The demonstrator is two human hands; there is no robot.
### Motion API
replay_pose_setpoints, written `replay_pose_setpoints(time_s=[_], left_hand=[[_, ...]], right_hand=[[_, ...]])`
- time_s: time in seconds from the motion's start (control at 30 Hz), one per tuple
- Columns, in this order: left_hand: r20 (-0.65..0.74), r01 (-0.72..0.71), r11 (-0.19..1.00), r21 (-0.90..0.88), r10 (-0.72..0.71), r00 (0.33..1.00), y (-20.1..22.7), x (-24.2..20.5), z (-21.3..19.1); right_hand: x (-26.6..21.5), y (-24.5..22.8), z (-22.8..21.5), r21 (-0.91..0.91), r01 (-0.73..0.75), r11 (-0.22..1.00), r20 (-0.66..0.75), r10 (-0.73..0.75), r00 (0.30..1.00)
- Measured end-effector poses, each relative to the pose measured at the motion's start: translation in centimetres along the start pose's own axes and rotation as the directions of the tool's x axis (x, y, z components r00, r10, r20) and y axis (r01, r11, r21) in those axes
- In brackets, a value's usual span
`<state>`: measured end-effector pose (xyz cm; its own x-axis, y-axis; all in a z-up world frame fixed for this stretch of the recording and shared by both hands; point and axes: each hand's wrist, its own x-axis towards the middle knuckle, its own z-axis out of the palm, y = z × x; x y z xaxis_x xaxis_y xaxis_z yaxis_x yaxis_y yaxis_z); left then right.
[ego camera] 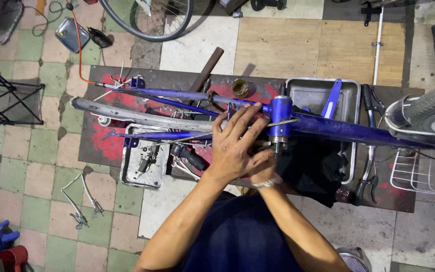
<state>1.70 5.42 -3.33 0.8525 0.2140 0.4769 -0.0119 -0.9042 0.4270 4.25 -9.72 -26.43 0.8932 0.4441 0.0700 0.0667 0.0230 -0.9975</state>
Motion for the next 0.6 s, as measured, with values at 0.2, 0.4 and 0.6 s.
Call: replay_pose_setpoints(time_s=[0.2,0.4,0.6], left_hand=[[0.069,-0.040,0.998,-0.052,0.044,0.997,0.2,0.4,-1.4],[0.080,-0.009,0.996,-0.086,0.016,0.997,0.9,1.0,-2.2],[0.014,0.015,1.000,-0.017,-0.015,1.000,1.0,0.5,-0.8]], right_hand=[[-0.8,-5.9,-10.6,-0.209,-0.003,0.978,0.116,0.028,0.993],[2.0,-16.7,-12.0,-0.633,0.202,0.747,0.132,-0.154,0.979],[4.7,-20.7,-10.9,-0.709,0.367,0.603,0.242,-0.281,0.929]])
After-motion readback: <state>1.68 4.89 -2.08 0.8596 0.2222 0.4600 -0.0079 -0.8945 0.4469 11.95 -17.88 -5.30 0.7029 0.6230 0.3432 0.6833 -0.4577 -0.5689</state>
